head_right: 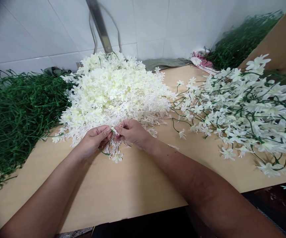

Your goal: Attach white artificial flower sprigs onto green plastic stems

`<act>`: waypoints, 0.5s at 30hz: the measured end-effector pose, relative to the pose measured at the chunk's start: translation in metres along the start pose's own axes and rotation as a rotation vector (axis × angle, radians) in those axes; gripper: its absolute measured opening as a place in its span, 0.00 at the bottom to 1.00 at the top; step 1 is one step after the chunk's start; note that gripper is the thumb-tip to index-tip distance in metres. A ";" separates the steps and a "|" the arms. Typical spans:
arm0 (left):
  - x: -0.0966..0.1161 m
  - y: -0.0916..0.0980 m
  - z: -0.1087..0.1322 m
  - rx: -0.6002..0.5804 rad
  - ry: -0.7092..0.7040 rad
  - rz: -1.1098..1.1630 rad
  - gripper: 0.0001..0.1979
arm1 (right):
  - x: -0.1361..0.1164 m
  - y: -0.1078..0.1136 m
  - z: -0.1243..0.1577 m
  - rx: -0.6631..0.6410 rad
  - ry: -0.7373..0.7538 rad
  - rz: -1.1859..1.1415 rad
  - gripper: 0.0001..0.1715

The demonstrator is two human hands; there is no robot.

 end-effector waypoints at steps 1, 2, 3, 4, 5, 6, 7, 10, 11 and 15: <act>0.000 0.000 0.000 0.001 -0.008 0.004 0.20 | 0.000 -0.001 0.000 0.018 0.014 0.013 0.19; -0.001 0.000 0.000 0.002 -0.015 0.006 0.20 | 0.001 -0.002 0.000 0.038 0.032 0.035 0.18; -0.001 0.000 -0.001 0.002 -0.021 0.006 0.20 | 0.001 -0.003 0.000 0.062 0.057 0.074 0.17; -0.001 -0.001 -0.001 0.005 -0.025 0.008 0.20 | 0.001 -0.003 0.000 0.090 0.094 0.137 0.16; -0.001 -0.001 -0.002 0.011 -0.028 0.012 0.20 | 0.002 -0.004 0.000 0.123 0.143 0.219 0.15; -0.001 -0.001 -0.002 0.021 -0.031 0.020 0.20 | 0.002 -0.004 0.000 0.154 0.201 0.310 0.13; -0.002 -0.002 -0.002 0.033 -0.033 0.033 0.20 | 0.002 -0.004 0.001 0.179 0.260 0.396 0.11; -0.002 -0.003 -0.002 0.053 -0.032 0.080 0.20 | 0.003 -0.006 0.002 0.207 0.380 0.537 0.10; -0.002 -0.004 -0.002 0.052 -0.032 0.089 0.20 | 0.004 -0.006 0.002 0.207 0.388 0.543 0.11; -0.003 -0.004 -0.001 0.043 -0.033 0.080 0.19 | 0.008 -0.005 0.000 0.181 0.337 0.450 0.13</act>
Point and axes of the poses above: each hand's wrist, its own z-axis away from the middle knuckle, its own y-axis out of the back of the hand, x = y × z, the point moved 1 cm from there along -z, towards the middle knuckle, and after that the axes turned 6 degrees about -y, right-handed, at the moved point
